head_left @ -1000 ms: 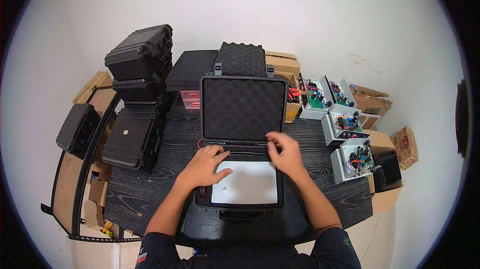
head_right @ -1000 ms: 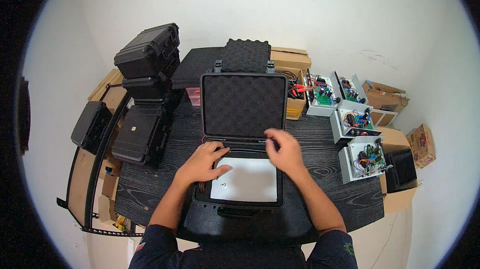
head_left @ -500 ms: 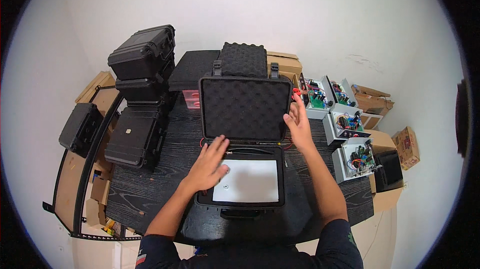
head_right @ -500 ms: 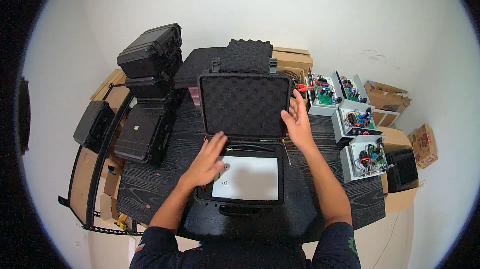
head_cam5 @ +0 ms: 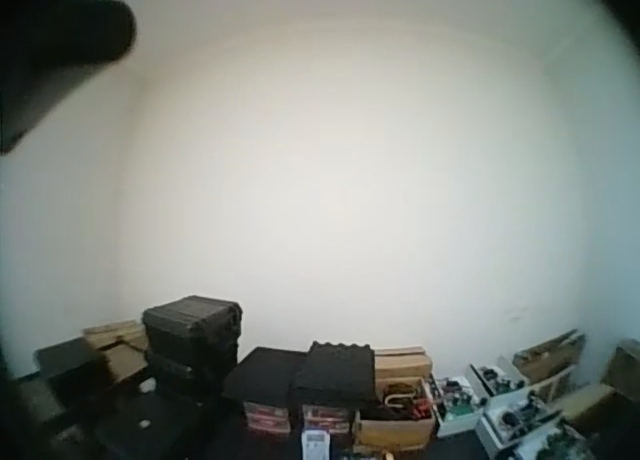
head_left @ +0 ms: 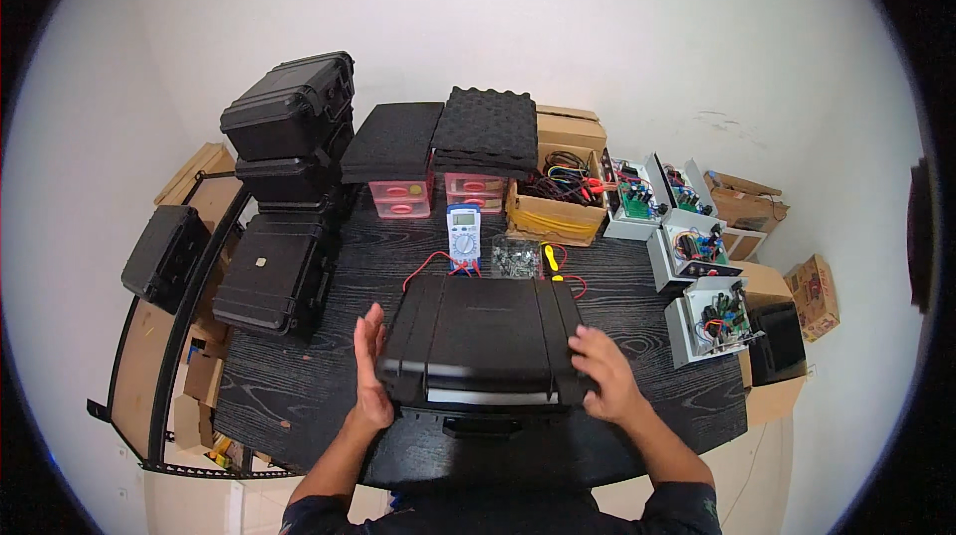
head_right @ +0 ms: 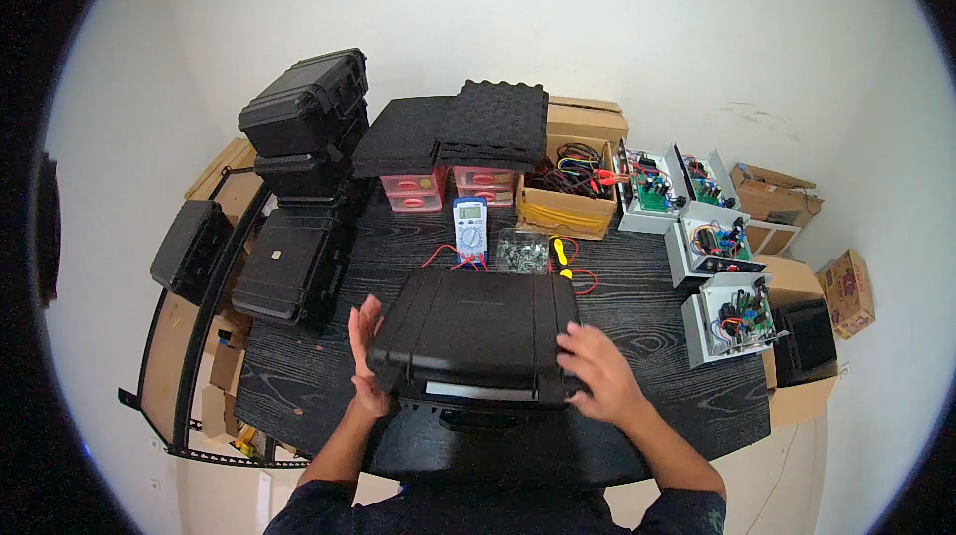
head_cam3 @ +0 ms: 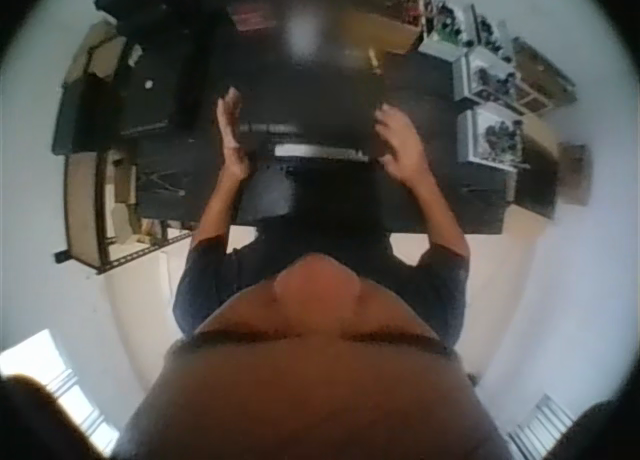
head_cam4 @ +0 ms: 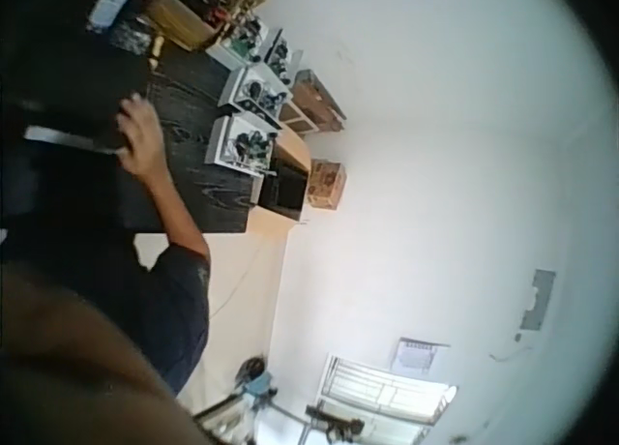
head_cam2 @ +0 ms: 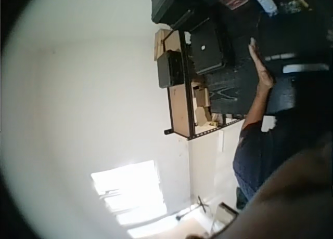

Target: The person opens a black hard-shell case and places a white rectangular electronic device inside. They then fold and place several red and black wires with alligator clips into the case, followed by a black power cable. The person closes the case at the end of the sequence.

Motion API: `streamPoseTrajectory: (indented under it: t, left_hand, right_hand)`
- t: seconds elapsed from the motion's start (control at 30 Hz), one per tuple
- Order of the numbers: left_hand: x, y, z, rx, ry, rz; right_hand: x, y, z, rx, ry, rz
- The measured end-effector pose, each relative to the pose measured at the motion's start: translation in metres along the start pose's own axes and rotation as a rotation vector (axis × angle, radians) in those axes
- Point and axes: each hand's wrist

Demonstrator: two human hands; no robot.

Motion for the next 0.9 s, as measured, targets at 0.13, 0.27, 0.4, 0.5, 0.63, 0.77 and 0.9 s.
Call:
streamPoseTrajectory:
  t: [0.13,0.27,0.4,0.5,0.63,0.77,0.9]
  left_hand:
    - [0.011,0.01,-0.028,0.065,-0.056,0.176]
    - [0.018,0.015,-0.045,0.099,-0.094,0.261]
    - [0.029,0.016,-0.058,0.137,-0.089,0.277]
    - [0.034,0.011,-0.063,0.1,-0.058,0.154]
    - [0.037,0.01,-0.065,0.093,-0.046,0.079]
    - [0.045,0.02,-0.065,0.176,-0.108,0.137]
    - [0.053,0.025,-0.066,0.218,-0.159,0.22]
  right_hand:
    - [0.014,-0.006,-0.035,0.132,-0.015,-0.073]
    - [0.023,-0.018,-0.061,0.206,-0.105,-0.084]
    - [0.029,-0.032,-0.08,0.169,-0.183,-0.021]
    - [0.035,-0.044,-0.081,0.047,-0.239,0.081]
    - [0.045,-0.066,-0.073,-0.183,-0.289,0.209]
    - [0.049,-0.07,-0.072,-0.135,-0.303,0.096]
    - [0.034,-0.075,-0.087,-0.056,-0.249,-0.044]
Point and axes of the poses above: each hand's wrist, its own z-axis towards the middle knuckle, its own y-axis out of the back of the hand, x = y × z, and after that the axes turned 3 degrees about -x, right-handed
